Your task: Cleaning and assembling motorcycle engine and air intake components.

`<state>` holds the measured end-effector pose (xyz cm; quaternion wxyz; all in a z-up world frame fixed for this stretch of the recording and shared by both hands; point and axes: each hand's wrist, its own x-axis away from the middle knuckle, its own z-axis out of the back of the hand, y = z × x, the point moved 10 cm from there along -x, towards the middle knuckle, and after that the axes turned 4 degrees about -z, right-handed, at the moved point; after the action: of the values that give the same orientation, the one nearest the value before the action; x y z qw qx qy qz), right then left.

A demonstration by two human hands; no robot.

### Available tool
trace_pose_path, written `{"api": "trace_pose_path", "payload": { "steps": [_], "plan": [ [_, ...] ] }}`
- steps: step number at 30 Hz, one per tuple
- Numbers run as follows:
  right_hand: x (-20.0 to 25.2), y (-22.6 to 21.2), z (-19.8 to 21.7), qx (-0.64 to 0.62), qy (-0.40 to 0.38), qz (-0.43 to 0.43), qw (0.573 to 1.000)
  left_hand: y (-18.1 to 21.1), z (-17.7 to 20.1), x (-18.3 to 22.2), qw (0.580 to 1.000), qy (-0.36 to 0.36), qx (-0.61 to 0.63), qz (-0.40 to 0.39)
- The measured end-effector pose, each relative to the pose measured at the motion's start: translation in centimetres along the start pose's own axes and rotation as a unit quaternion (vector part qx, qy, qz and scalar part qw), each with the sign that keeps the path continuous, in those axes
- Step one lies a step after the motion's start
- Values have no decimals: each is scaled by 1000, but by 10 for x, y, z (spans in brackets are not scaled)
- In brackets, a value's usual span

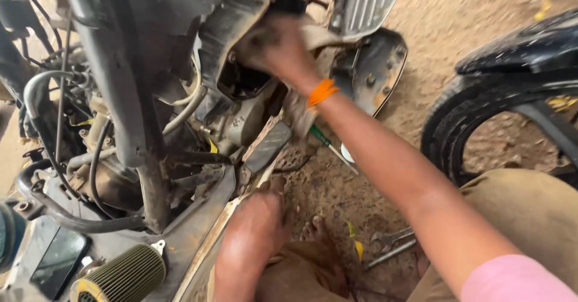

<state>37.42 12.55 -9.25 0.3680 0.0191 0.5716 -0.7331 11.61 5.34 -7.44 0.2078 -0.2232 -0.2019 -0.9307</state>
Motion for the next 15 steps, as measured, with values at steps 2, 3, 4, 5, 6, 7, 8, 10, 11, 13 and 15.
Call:
{"api": "trace_pose_path", "payload": {
  "steps": [2, 3, 4, 5, 6, 7, 8, 10, 11, 13, 15],
  "plan": [
    [12, 28, -35, -86, -26, -45, 995, -8, -8, 3, 999, -28, -4, 15],
    [9, 23, -48, -13, -95, 31, 995, -8, -5, -1, 1000, -9, -1, 2],
    [9, 21, -63, 61, -162, 108, 979, -8, -3, -5, 1000, 11, 3, -11],
    [1, 5, -44, 55, -165, 95, 980, -7, -3, -3, 1000, -3, 2, -7],
    [0, -33, -22, 96, -138, 209, 963, -8, -4, 1, 1000, -21, -9, 2],
    [-3, -69, 2, 140, -110, 331, 927, -5, -5, -1, 999, -27, -15, 8],
    [1, -63, -6, 140, -115, 330, 926, -3, -9, -3, 999, -30, -10, 9],
    [-5, -50, -25, 178, -144, 285, 931, -4, -11, -6, 998, -47, -23, 35],
    [-1, -51, -34, 175, -139, 285, 932, -6, -13, -8, 998, -47, -28, 37],
    [-1, -56, -28, 84, -31, 262, 961, -5, -16, -13, 999, -28, -32, 34],
    [-18, -20, -71, 85, -133, 215, 964, -9, -20, -17, 997, -37, -40, 53]
  ]
}}
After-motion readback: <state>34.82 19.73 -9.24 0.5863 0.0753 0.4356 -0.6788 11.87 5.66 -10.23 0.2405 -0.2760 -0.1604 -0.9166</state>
